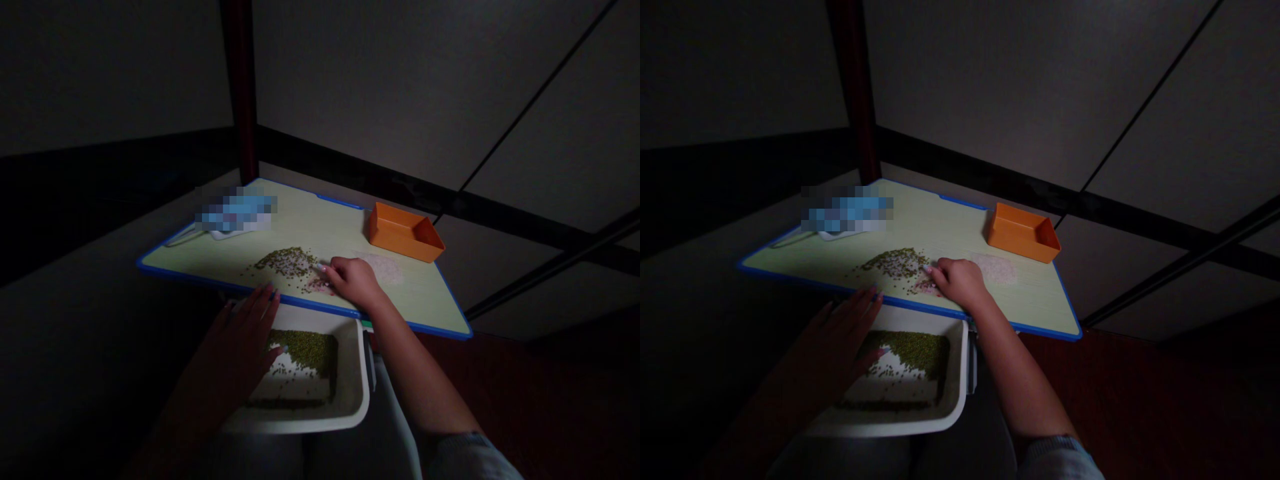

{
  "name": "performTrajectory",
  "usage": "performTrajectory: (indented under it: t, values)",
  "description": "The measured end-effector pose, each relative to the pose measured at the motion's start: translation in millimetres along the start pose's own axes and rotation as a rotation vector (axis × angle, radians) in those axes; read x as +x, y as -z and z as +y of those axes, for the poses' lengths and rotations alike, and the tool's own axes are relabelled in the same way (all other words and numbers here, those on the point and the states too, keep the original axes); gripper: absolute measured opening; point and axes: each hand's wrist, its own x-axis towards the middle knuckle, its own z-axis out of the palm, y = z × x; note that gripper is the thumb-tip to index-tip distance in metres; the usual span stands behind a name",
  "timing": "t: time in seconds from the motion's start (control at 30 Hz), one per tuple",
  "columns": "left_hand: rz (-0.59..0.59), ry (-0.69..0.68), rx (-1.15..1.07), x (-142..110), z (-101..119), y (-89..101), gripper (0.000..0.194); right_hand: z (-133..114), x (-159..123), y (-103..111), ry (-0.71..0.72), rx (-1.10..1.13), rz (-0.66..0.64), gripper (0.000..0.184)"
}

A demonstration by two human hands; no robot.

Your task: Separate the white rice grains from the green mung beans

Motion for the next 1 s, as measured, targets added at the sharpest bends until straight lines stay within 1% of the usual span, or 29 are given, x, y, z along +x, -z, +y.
performTrajectory:
  t: [0.33, 0.6, 0.77, 1.0]
  values:
    - [-0.002, -0.006, 0.024, 1.5, 0.1, 0.3, 0.074, 5.9, -6.7, -1.3, 0.040, 0.137, -0.015, 0.038]
    - [-0.050, -0.002, 0.052, 0.5, 0.0, 2.0, 0.073, 6.4, -9.5, -1.0, 0.036, 0.172, -0.002, 0.038]
    - [-0.033, -0.014, 0.070, 0.4, -0.7, 1.7, 0.073, 7.0, -9.7, -2.1, 0.033, 0.175, 0.006, 0.038]
    - [-0.044, -0.009, 0.063, 1.3, -0.9, 2.4, 0.072, 8.8, -10.2, -3.2, 0.016, 0.202, 0.026, 0.037]
